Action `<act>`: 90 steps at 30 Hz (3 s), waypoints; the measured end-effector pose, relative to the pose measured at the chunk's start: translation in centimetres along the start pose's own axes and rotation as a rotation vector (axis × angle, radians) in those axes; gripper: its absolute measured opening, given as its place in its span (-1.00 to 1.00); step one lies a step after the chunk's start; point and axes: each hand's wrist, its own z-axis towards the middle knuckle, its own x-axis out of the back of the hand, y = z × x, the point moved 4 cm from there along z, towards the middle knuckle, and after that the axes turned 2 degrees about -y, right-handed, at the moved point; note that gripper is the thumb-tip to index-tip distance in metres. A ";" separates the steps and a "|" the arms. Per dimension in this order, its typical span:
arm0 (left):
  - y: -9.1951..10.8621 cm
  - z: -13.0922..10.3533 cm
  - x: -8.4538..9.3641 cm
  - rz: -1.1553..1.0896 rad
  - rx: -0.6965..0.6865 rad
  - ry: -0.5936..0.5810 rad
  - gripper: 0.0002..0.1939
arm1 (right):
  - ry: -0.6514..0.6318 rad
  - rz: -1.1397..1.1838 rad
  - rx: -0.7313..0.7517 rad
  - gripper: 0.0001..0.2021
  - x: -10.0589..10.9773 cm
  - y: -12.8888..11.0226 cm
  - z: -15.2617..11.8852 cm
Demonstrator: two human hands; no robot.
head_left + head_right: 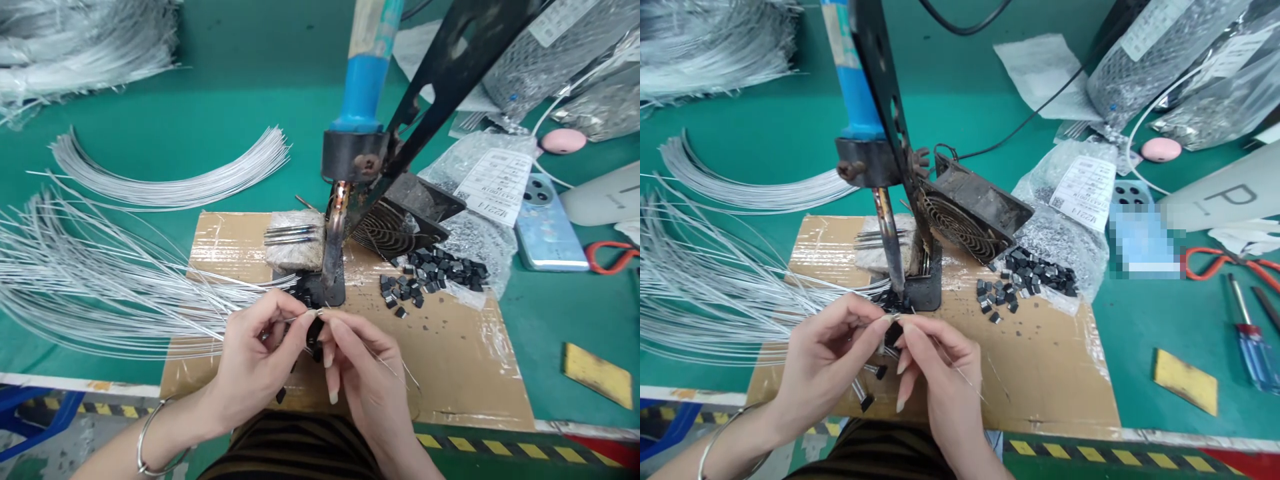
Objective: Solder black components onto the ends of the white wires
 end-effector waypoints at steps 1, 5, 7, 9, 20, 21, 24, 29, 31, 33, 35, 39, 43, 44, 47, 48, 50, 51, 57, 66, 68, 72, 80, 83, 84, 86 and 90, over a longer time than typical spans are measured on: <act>0.0 0.1 0.1 -0.015 0.024 0.006 -0.85 | -0.003 -0.089 0.055 -0.80 0.9 -0.6 -0.1; 0.0 0.4 0.5 -0.072 0.094 0.020 -0.90 | 0.282 -0.640 0.368 -0.85 6.5 -4.2 -0.5; 0.0 0.6 0.6 -0.094 0.109 0.012 -0.91 | 0.363 -0.910 0.471 -0.89 8.9 -5.8 -0.5; -0.1 0.6 0.6 -0.100 0.118 0.002 -0.92 | 0.257 -1.115 0.534 -0.89 10.1 -6.8 0.0; 0.3 0.7 0.8 -0.104 0.126 -0.007 -0.93 | 0.112 -1.372 0.576 -0.71 10.4 -7.3 0.8; 0.4 0.7 0.8 -0.099 0.125 -0.007 -0.92 | 0.136 -1.368 0.545 -0.69 10.5 -7.1 0.6; 0.4 0.8 0.7 -0.091 0.119 -0.013 -0.91 | 0.248 -1.287 0.457 -0.74 10.9 -6.7 0.0; 0.5 0.9 0.5 -0.094 0.105 -0.032 -0.91 | 0.376 -0.901 0.418 -0.83 10.1 -6.2 -0.4; 0.6 0.8 0.6 -0.090 0.109 -0.030 -0.91 | 0.357 -0.774 0.430 -0.85 9.0 -6.1 -0.3; 0.7 0.8 0.6 -0.083 0.110 -0.032 -0.90 | 0.326 -0.701 0.437 -0.87 7.7 -6.1 -0.3; 0.8 0.7 0.6 -0.076 0.103 -0.039 -0.90 | 0.295 -0.630 0.427 -0.89 6.5 -5.9 -0.2; 0.9 0.9 0.6 -0.053 0.095 -0.051 -0.91 | 0.232 -0.471 0.343 -0.90 4.9 -5.1 0.0; 0.8 1.0 0.7 -0.020 0.085 -0.052 -0.92 | 0.142 -0.378 0.283 -0.91 3.2 -4.3 0.2; 0.8 1.0 0.7 -0.013 0.079 -0.047 -0.92 | 0.133 -0.355 0.268 -0.92 2.8 -4.1 0.2; 1.0 1.1 0.8 -0.027 0.064 -0.045 -0.94 | 0.122 -0.299 0.242 -0.92 1.7 -3.6 0.3; 1.0 1.1 0.8 -0.036 0.066 -0.048 -0.94 | 0.120 -0.283 0.244 -0.92 1.3 -3.5 0.3; 1.2 1.2 0.8 -0.042 0.081 -0.061 -0.95 | 0.104 -0.250 0.244 -0.92 0.7 -3.2 0.4; 1.2 1.2 0.8 -0.040 0.092 -0.066 -0.94 | 0.091 -0.234 0.240 -0.92 0.5 -3.0 0.4; 0.9 0.9 0.5 -0.118 0.078 -0.114 -0.90 | 0.050 -0.215 0.190 -0.94 0.0 -2.3 0.7; 0.5 0.9 0.2 -0.172 0.054 -0.128 -0.89 | 0.073 -0.247 0.185 -0.88 -0.2 -2.5 0.7; 0.6 0.9 0.1 -0.171 0.064 -0.127 -0.89 | 0.077 -0.243 0.183 -0.88 -0.2 -2.5 0.7; 1.2 0.9 0.1 -0.151 0.073 -0.137 -0.90 | 0.077 -0.247 0.191 -0.89 -0.3 -2.5 0.7; 1.5 0.9 -0.1 -0.114 0.136 -0.152 -0.88 | 0.095 -0.263 0.187 -0.88 -0.2 -2.3 0.6; 1.4 1.0 -0.2 -0.117 0.137 -0.148 -0.87 | 0.098 -0.258 0.187 -0.90 -0.2 -2.1 0.5; 1.4 1.0 -0.2 -0.116 0.138 -0.146 -0.87 | 0.095 -0.260 0.188 -0.91 -0.3 -2.0 0.5; 1.5 1.0 -0.2 -0.115 0.139 -0.141 -0.87 | 0.092 -0.277 0.204 -0.90 -0.3 -2.1 0.4; 1.5 1.0 -0.2 -0.113 0.152 -0.140 -0.87 | 0.097 -0.458 0.342 -0.91 0.5 -2.5 0.2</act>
